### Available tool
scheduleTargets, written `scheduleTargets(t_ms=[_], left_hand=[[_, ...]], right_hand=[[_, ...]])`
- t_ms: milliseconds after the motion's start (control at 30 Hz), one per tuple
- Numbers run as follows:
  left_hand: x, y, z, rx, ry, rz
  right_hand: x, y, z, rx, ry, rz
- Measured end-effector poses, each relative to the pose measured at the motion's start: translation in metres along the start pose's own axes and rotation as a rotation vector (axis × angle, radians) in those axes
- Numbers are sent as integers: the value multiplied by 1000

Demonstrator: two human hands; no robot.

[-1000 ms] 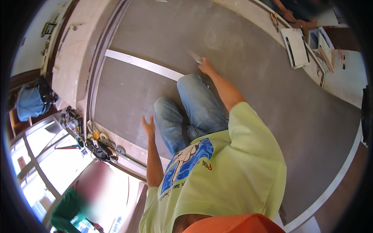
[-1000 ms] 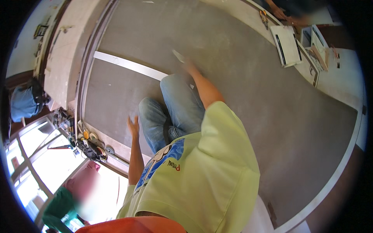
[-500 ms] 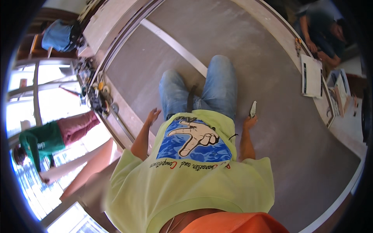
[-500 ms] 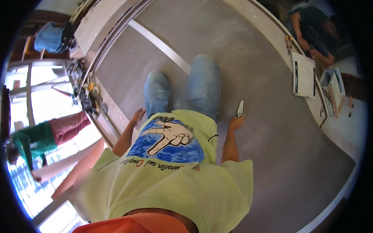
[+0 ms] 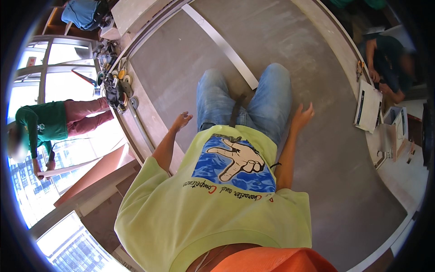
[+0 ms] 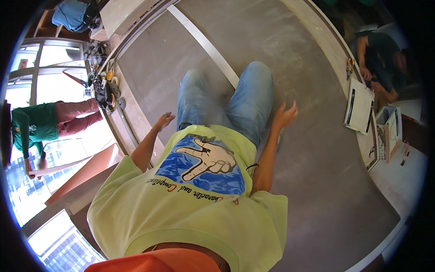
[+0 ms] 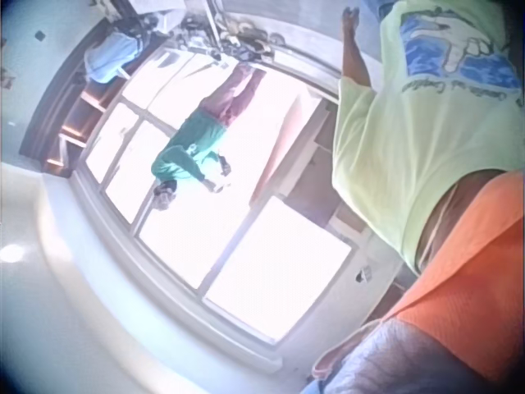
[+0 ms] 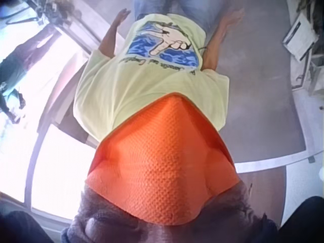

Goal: The person measures a wall and a long white molding strip using a tape measure, then cuts the strip with a utility knife while kneeling on the floor. The person repeatedly repositions and measures the strip to fit the curved wall section.

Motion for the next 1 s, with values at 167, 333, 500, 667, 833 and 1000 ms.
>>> scheduleTargets(t_ms=[167,333,500,667,833,1000], left_hand=[[29,25,-22,-60,-5,61],[35,44,-2,-114,-4,341],[38,51,7,-136,-148,542],[49,50,13,-183,-305,561],[48,52,14,-192,-245,597],[41,64,15,-228,-297,636]], right_hand=[[81,53,-159,-253,145,-315],[207,18,-186,-332,170,-721],[300,-26,-143,-256,-202,-880],[310,-45,-108,-135,-538,-877],[315,-23,-99,-241,-486,-951],[301,35,-90,-232,-31,-921]])
Point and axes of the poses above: each hand's wrist, its own y-axis towards the middle knuckle, its own x-axis out of the palm, z = x × y, the point moved 1 cm from there along y, towards the middle knuckle, and after that the axes turned 13 degrees about y, right-handed, at the moved point
